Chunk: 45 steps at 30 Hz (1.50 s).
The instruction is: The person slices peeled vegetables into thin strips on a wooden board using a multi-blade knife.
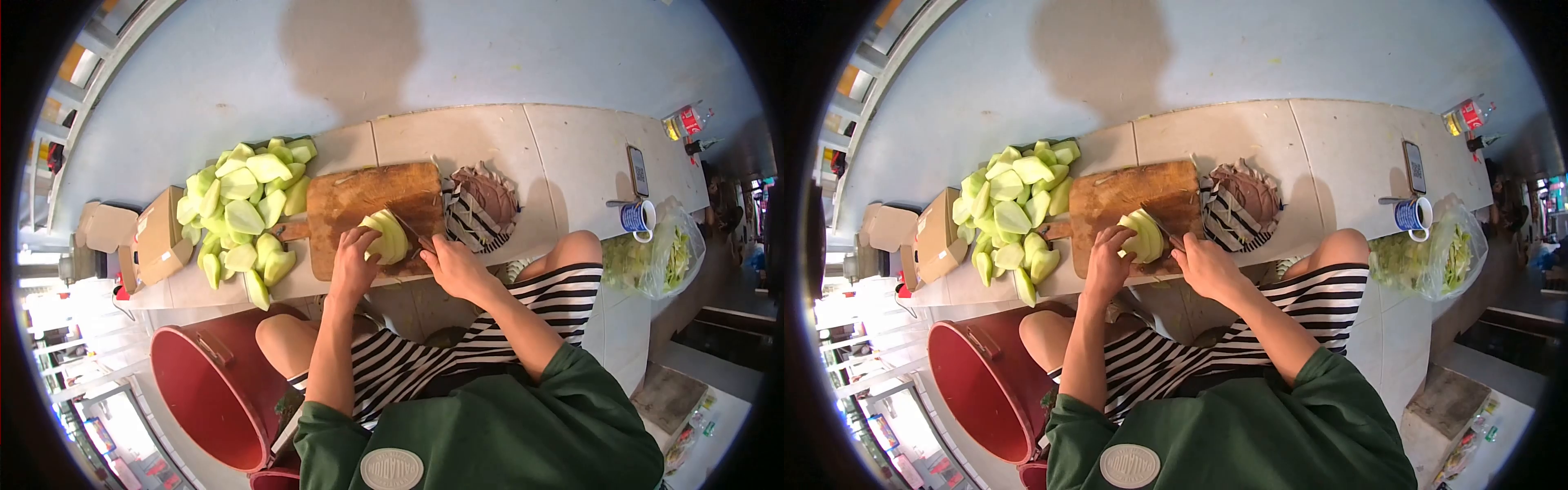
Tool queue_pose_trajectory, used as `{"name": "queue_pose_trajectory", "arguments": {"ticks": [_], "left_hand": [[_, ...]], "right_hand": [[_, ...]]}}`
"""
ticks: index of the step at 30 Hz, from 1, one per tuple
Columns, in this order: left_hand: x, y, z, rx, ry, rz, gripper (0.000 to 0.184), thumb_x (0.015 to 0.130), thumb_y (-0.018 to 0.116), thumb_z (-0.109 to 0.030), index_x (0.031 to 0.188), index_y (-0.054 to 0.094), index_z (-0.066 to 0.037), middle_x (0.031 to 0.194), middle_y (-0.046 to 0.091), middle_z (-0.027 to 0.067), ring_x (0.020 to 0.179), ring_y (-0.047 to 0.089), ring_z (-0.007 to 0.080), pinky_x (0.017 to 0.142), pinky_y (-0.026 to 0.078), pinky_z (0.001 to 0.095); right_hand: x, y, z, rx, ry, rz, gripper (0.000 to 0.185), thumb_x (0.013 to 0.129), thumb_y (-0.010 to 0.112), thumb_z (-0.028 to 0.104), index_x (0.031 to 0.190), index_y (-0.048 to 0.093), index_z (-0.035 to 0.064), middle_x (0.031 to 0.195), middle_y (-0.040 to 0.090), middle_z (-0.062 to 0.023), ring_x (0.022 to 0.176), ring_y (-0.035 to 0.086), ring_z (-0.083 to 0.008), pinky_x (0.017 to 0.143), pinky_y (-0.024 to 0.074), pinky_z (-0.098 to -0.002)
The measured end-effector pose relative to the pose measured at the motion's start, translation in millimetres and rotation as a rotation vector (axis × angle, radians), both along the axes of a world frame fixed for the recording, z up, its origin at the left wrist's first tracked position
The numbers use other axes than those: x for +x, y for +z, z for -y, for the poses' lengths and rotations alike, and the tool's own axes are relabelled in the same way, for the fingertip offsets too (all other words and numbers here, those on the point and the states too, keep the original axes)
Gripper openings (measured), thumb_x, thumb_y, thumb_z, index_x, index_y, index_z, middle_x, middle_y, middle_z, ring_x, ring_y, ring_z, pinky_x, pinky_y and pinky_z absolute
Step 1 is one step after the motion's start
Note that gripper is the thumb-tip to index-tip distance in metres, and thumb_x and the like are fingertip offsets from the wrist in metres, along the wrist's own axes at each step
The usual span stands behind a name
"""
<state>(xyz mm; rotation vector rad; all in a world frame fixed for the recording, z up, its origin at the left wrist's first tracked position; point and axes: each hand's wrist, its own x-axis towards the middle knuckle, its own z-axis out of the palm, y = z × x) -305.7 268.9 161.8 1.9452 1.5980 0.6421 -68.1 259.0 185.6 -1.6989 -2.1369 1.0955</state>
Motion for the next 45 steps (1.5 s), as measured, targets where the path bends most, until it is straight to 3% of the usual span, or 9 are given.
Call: {"name": "queue_pose_trajectory", "arguments": {"ticks": [8, 13, 19, 25, 33, 38, 40, 42, 45], "left_hand": [[-1.1, -0.2, -8.3, 0.087, -0.149, -0.115, 0.050, 0.072, 0.073, 0.008, 0.120, 0.067, -0.003, 0.122, 0.065, 0.0175, 0.114, 0.058, 0.0387, 0.099, 0.051, 0.0449], [5.6, 5.0, -11.4, 0.078, -0.189, -0.162, 0.051, 0.072, 0.070, 0.011, 0.121, 0.065, -0.003, 0.120, 0.065, 0.0183, 0.110, 0.059, 0.0397, 0.096, 0.051, 0.0453], [6.5, 10.7, -17.1, 0.013, -0.223, -0.190, 0.051, 0.073, 0.064, 0.013, 0.122, 0.065, -0.002, 0.119, 0.065, 0.0187, 0.108, 0.058, 0.0403, 0.095, 0.051, 0.0460], [2.7, 1.2, -21.4, -0.011, -0.280, -0.300, 0.051, 0.074, 0.061, 0.011, 0.124, 0.064, -0.002, 0.121, 0.063, 0.0192, 0.107, 0.058, 0.0411, 0.095, 0.051, 0.0465], [8.9, 10.8, -27.8, -0.074, -0.271, -0.325, 0.049, 0.076, 0.061, 0.007, 0.124, 0.064, -0.002, 0.123, 0.064, 0.0194, 0.107, 0.059, 0.0410, 0.096, 0.051, 0.0448], [4.9, 6.4, -22.8, 0.090, -0.338, -0.299, 0.049, 0.077, 0.061, 0.007, 0.126, 0.062, -0.002, 0.123, 0.064, 0.0190, 0.108, 0.058, 0.0421, 0.094, 0.051, 0.0443], [6.7, 8.2, -22.8, 0.054, -0.319, -0.290, 0.051, 0.078, 0.061, 0.007, 0.128, 0.061, -0.003, 0.126, 0.063, 0.0198, 0.111, 0.058, 0.0421, 0.097, 0.050, 0.0459], [7.7, 10.6, -23.7, -0.142, -0.280, -0.318, 0.049, 0.079, 0.061, 0.007, 0.127, 0.061, -0.003, 0.127, 0.063, 0.0206, 0.114, 0.058, 0.0405, 0.101, 0.048, 0.0471], [4.6, 9.8, -20.0, -0.046, -0.292, -0.312, 0.046, 0.079, 0.060, 0.007, 0.124, 0.062, -0.003, 0.120, 0.063, 0.0201, 0.110, 0.059, 0.0409, 0.099, 0.050, 0.0458]], "right_hand": [[-8.2, 10.7, -1.9, 0.006, -0.016, 0.013, 0.034, 0.106, 0.053, 0.031, 0.101, 0.051, -0.0033, 0.077, 0.068, -0.0281, 0.078, 0.070, -0.0474, 0.066, 0.0549, -0.0551], [-15.4, 3.8, -3.8, 0.120, 0.010, 0.079, 0.031, 0.105, 0.054, 0.030, 0.100, 0.051, -0.0011, 0.072, 0.068, -0.0244, 0.069, 0.071, -0.0439, 0.056, 0.0560, -0.0515], [-17.6, 35.7, -7.4, 0.177, 0.103, 0.077, 0.032, 0.103, 0.057, 0.029, 0.098, 0.052, -0.0021, 0.067, 0.067, -0.0222, 0.065, 0.071, -0.0424, 0.051, 0.0554, -0.0503], [-19.9, 50.1, -18.4, 0.182, 0.205, 0.145, 0.032, 0.103, 0.058, 0.029, 0.098, 0.053, -0.0021, 0.068, 0.068, -0.0217, 0.064, 0.072, -0.0395, 0.051, 0.0571, -0.0465], [-14.8, 25.9, -30.7, 0.146, 0.176, 0.153, 0.032, 0.100, 0.062, 0.028, 0.097, 0.052, -0.0030, 0.063, 0.066, -0.0219, 0.061, 0.070, -0.0411, 0.051, 0.0556, -0.0484], [-24.4, 47.7, -30.0, 0.157, 0.226, 0.126, 0.033, 0.103, 0.057, 0.028, 0.096, 0.052, -0.0034, 0.063, 0.067, -0.0221, 0.065, 0.072, -0.0411, 0.052, 0.0577, -0.0474], [-18.4, 31.1, -30.0, 0.147, 0.228, 0.128, 0.032, 0.103, 0.057, 0.028, 0.097, 0.053, -0.0034, 0.064, 0.067, -0.0230, 0.066, 0.072, -0.0410, 0.052, 0.0582, -0.0475], [-11.2, 19.6, -29.7, 0.096, 0.185, 0.168, 0.033, 0.103, 0.057, 0.028, 0.097, 0.053, -0.0039, 0.065, 0.067, -0.0234, 0.065, 0.072, -0.0407, 0.052, 0.0583, -0.0472], [-17.7, 41.5, -28.4, 0.091, 0.223, 0.163, 0.033, 0.103, 0.058, 0.028, 0.098, 0.053, -0.0039, 0.066, 0.067, -0.0238, 0.065, 0.072, -0.0410, 0.053, 0.0579, -0.0479]]}}
